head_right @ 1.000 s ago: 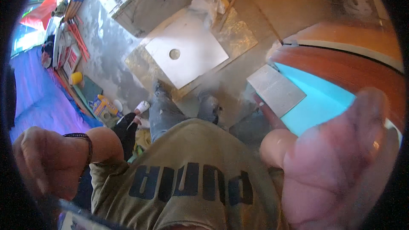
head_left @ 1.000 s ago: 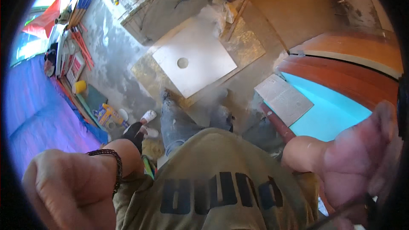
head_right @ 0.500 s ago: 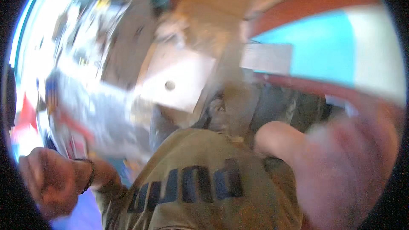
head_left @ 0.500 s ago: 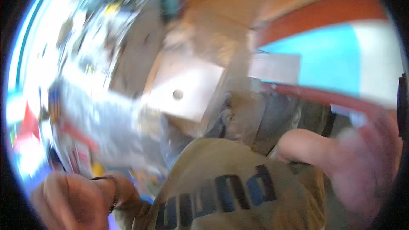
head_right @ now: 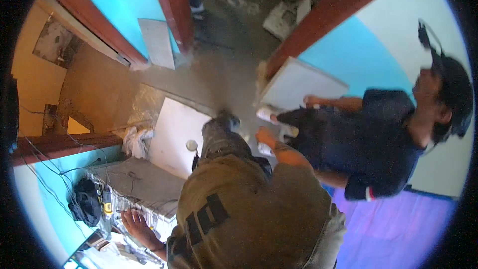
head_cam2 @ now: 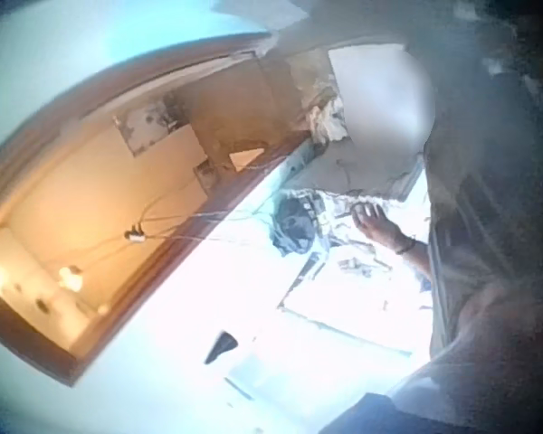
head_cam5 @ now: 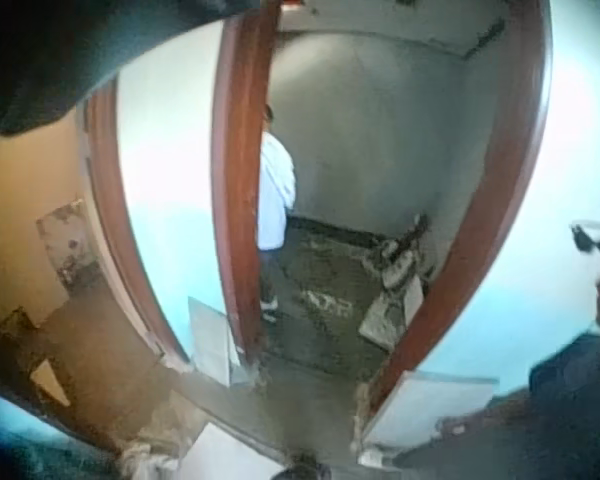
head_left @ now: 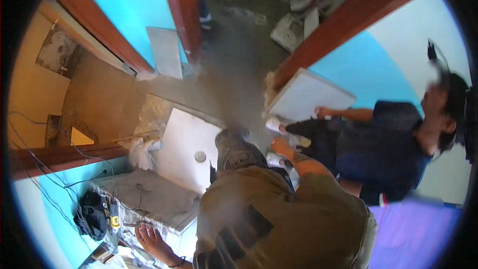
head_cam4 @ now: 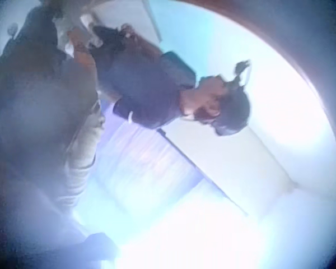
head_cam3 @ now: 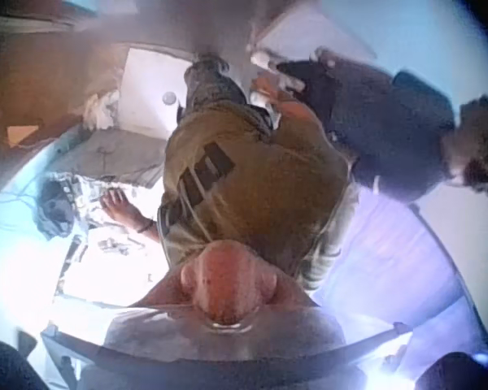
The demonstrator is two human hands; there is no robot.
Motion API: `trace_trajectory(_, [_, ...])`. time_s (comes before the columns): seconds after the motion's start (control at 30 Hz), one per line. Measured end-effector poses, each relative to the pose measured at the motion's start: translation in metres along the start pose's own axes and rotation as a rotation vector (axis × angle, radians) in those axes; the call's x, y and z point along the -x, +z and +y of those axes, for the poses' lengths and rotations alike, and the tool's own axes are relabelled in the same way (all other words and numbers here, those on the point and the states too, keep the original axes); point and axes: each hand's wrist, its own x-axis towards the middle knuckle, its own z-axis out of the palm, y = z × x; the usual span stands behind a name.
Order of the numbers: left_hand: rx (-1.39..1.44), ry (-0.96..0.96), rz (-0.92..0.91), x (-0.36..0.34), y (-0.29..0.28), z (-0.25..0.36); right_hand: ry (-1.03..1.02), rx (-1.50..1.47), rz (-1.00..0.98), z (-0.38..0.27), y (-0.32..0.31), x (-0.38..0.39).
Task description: The person positions a tile around a pipe, removes it, and uses a grinder to smooth the edges of the circular hole.
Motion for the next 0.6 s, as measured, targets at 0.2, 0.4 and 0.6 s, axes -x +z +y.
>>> trace_trajectory(0.2, [-0.173, 0.102, -0.01, 0.003, 0.003, 0.032, 0.428, -0.458, -0.104, -0.062, 0.125, 0.1])
trace_trajectory(0.4, [-0.209, 0.167, -0.099, 0.006, 0.016, 0.046, 0.456, -0.583, -0.188, -0.087, 0.144, 0.114])
trace_trajectory(0.6, [-0.216, 0.165, -0.115, 0.015, 0.022, 0.045, 0.42, -0.58, -0.17, -0.085, 0.137, 0.093])
